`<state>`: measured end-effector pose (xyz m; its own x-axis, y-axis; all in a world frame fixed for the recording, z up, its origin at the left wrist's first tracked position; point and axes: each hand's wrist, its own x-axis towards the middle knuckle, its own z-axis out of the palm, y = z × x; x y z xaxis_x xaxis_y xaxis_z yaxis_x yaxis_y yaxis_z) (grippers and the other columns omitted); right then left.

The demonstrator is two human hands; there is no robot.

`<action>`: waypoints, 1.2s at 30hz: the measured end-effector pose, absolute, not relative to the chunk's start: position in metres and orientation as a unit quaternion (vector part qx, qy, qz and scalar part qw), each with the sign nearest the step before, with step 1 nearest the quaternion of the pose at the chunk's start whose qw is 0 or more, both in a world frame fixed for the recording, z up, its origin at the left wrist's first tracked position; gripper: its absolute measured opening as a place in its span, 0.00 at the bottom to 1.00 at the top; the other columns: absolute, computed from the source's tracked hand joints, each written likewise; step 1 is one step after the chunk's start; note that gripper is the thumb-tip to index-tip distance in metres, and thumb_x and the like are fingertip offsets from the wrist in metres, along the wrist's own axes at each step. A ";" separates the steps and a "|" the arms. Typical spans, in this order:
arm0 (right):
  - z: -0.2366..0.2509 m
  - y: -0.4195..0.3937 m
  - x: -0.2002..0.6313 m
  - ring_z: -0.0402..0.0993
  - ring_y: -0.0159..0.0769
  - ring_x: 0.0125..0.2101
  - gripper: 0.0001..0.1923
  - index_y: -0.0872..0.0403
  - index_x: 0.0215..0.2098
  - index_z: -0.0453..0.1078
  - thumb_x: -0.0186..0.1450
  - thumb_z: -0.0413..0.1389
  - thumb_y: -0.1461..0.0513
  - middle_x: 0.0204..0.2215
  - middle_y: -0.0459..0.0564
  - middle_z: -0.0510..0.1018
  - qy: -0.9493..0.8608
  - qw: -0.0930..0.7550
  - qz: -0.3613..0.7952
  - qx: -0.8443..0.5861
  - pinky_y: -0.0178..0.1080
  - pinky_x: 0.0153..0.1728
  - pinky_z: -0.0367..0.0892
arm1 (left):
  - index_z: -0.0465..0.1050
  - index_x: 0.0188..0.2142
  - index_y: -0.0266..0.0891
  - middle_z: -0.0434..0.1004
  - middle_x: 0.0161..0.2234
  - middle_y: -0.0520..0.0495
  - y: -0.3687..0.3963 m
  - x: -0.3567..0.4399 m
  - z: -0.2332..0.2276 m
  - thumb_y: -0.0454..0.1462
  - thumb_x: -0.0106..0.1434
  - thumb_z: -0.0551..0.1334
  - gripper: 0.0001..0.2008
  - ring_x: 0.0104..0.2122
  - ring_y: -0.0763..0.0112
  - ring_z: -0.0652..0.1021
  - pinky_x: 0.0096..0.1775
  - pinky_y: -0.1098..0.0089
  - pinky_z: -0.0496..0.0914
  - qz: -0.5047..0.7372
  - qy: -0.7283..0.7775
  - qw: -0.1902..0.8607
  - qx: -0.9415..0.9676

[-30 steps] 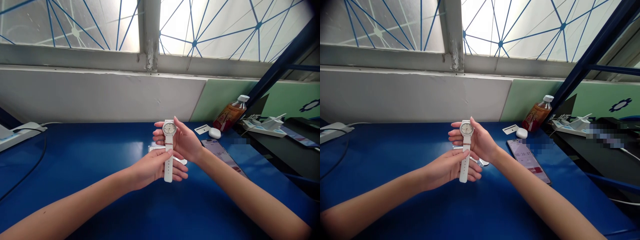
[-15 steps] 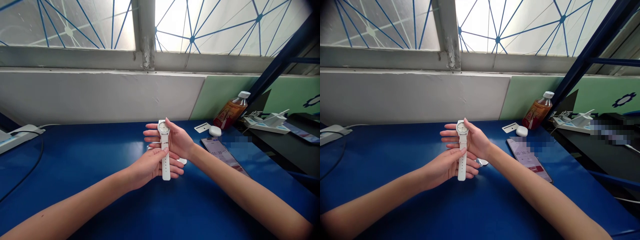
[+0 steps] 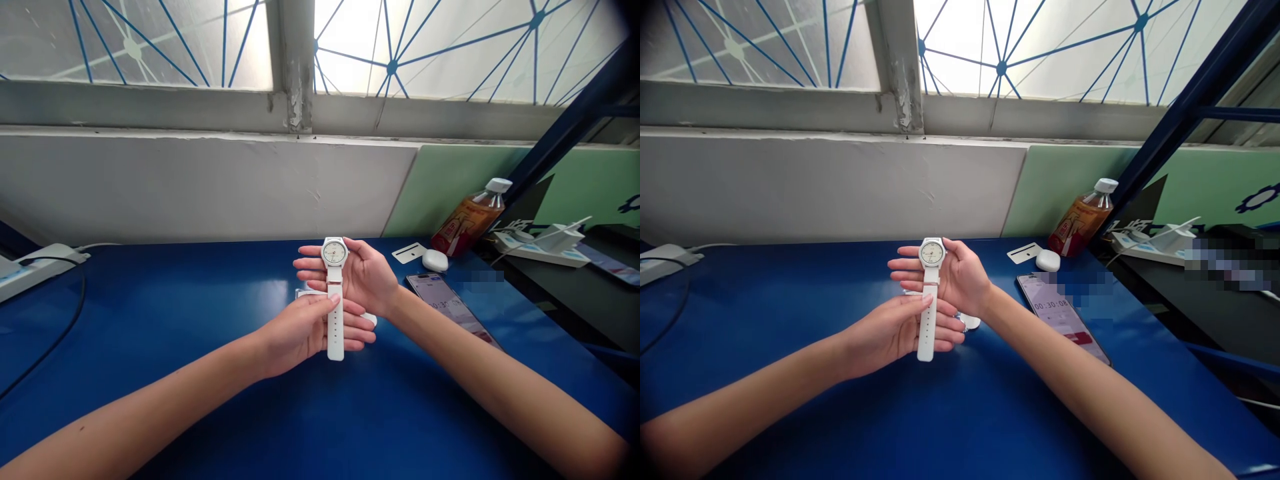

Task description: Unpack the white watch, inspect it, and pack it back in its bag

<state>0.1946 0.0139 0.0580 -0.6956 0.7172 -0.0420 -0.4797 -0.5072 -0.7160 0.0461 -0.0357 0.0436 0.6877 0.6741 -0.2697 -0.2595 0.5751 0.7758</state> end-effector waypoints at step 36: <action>0.063 0.020 0.205 0.76 0.32 0.32 0.23 0.61 0.47 0.72 0.71 0.45 0.52 0.25 0.45 0.73 -0.345 0.387 0.837 -0.176 0.34 0.38 0.70 | 0.73 0.44 0.30 0.79 0.37 0.37 -0.036 0.043 0.045 0.44 0.67 0.61 0.17 0.34 0.64 0.81 0.42 0.61 0.73 0.287 0.336 0.789 0.426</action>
<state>0.2046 0.0196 0.0629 -0.6382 0.7694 -0.0274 -0.5269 -0.4624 -0.7131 0.0430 -0.0359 0.0452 0.6094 0.7393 -0.2865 -0.1661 0.4724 0.8656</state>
